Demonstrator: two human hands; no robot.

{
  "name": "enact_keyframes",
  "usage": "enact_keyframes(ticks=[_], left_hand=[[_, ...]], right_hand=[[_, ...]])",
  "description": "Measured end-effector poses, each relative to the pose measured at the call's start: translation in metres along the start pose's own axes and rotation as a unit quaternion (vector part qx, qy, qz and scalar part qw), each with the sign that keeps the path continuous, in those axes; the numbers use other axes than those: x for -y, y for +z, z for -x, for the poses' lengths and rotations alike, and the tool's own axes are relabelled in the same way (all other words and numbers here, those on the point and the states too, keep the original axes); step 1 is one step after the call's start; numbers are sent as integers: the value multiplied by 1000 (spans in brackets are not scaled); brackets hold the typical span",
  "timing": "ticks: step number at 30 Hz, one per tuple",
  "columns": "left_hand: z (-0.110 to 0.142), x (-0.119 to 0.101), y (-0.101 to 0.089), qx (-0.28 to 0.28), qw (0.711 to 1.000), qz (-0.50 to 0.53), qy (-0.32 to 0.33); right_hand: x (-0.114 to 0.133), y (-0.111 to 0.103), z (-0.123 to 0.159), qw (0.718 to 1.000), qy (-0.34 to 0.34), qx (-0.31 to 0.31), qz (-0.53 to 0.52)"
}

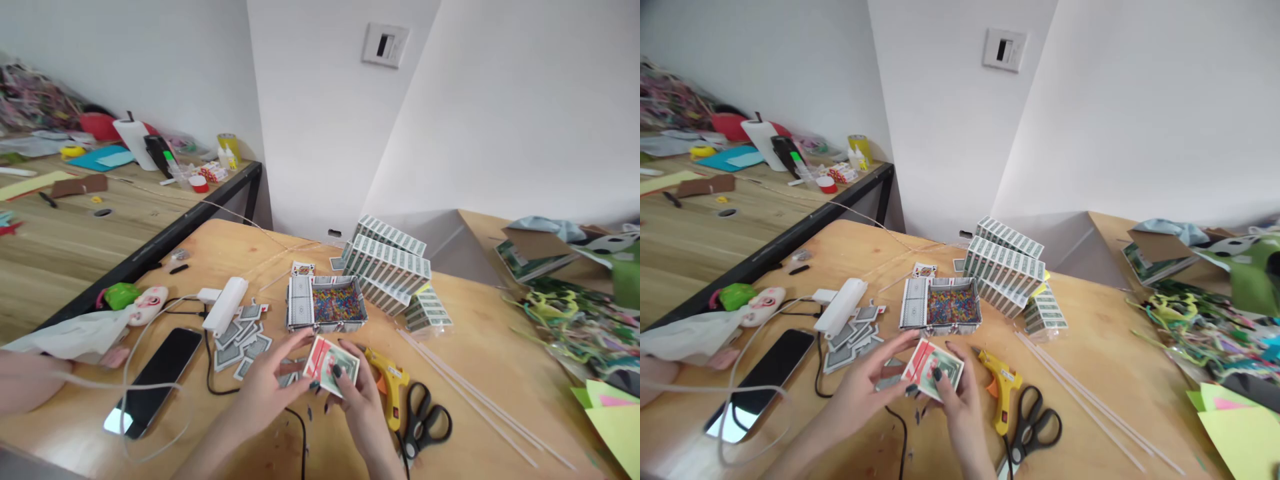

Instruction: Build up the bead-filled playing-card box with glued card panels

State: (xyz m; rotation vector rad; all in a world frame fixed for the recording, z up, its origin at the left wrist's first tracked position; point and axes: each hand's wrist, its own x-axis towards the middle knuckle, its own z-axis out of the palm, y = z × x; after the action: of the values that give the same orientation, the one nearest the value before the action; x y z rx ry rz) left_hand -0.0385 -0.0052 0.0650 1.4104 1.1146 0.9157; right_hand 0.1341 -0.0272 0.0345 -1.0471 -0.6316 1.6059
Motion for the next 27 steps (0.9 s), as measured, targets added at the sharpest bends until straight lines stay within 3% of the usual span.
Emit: enact_keyframes(ticks=[3, 6, 12, 19, 27], left_hand=[[-3, 0, 7, -34, 995, 88, -17], [-6, 1, 15, -57, 992, 108, -40], [-9, 3, 22, -102, 984, 131, -69], [-10, 0, 21, -123, 982, 140, -39], [-10, -10, 21, -93, 966, 217, -105]], right_hand=[[0, 1, 1, 999, -28, -21, -26], [0, 1, 3, 999, -35, -20, -18], [-5, 9, 12, 990, -103, -28, 87], [-8, 6, 9, 952, -202, -65, 219], [-5, 0, 10, 905, -267, -54, 326]])
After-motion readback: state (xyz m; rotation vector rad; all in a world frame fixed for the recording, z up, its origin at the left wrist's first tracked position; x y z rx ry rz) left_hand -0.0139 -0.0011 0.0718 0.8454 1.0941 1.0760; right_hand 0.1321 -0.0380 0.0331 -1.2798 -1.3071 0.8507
